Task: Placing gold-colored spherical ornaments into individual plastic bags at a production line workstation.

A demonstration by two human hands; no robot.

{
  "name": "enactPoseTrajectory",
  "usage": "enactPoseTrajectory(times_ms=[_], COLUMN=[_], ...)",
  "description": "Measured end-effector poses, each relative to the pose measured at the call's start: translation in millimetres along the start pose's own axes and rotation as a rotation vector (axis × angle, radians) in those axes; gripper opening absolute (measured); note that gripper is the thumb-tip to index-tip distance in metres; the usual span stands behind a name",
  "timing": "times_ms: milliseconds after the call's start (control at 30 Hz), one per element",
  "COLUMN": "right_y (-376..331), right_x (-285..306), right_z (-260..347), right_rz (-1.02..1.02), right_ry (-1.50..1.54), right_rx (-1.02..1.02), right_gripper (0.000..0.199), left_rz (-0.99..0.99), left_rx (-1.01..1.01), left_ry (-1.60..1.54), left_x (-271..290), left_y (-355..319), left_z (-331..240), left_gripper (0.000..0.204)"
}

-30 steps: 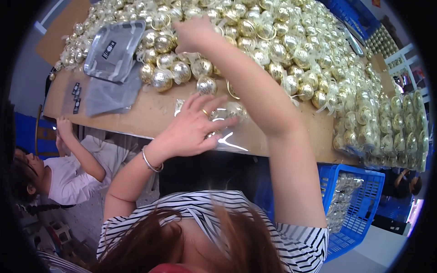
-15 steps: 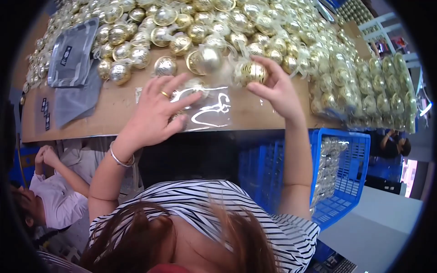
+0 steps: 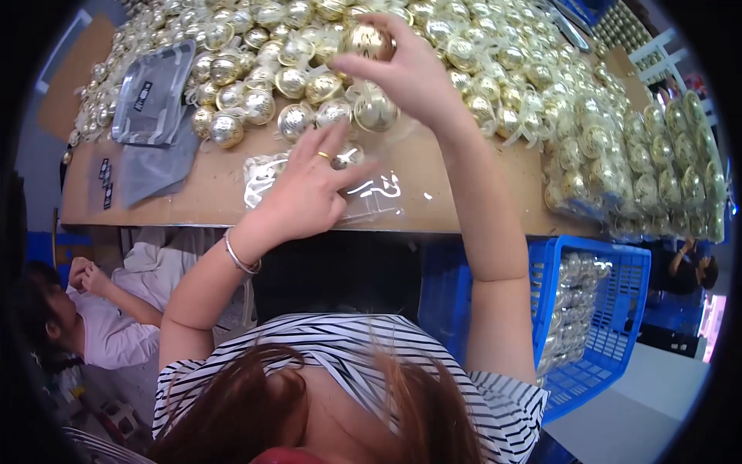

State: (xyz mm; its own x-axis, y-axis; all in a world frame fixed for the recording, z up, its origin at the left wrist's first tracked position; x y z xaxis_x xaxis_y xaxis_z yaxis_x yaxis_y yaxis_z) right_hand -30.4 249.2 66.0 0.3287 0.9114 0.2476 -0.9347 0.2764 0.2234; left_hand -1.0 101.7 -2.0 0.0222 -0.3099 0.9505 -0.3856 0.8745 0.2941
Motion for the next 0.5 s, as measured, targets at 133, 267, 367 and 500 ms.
enactPoseTrajectory(times_ms=[133, 267, 367, 500], right_y=[70.6, 105.5, 133.9, 125.9], right_x=[-38.7, -88.1, -119.2, -127.9], right_z=[8.2, 17.6, -72.8, -81.6], right_rz=[-0.006, 0.215, 0.468, 0.523], right_ry=[0.304, -0.307, -0.895, -0.96], right_rx=[0.016, 0.097, 0.156, 0.131], right_gripper=[0.084, 0.069, 0.054, 0.06], left_rz=[-0.008, -0.051, -0.09, -0.051], left_rx=[-0.054, -0.046, -0.063, -0.059], left_ry=[-0.051, -0.077, -0.105, -0.132], left_x=[-4.2, -1.6, -2.6, 0.4], left_y=[-0.9, -6.3, -3.1, -7.0], left_z=[0.9, 1.5, -1.4, -2.7], left_gripper=[0.052, 0.052, 0.052, 0.054])
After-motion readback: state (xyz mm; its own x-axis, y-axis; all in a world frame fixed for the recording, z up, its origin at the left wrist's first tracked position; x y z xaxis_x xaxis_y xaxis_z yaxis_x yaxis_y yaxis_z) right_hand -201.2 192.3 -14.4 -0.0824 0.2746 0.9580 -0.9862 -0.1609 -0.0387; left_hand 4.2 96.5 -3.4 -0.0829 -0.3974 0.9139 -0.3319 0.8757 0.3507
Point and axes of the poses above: each hand's wrist, its own y-axis towards the middle knuckle, its own x-axis out of the back of the hand, z = x × y, the point moved 7 cm from there along y, towards the middle knuckle, and after that the axes turned 12 degrees about y, right-handed, at the moved point
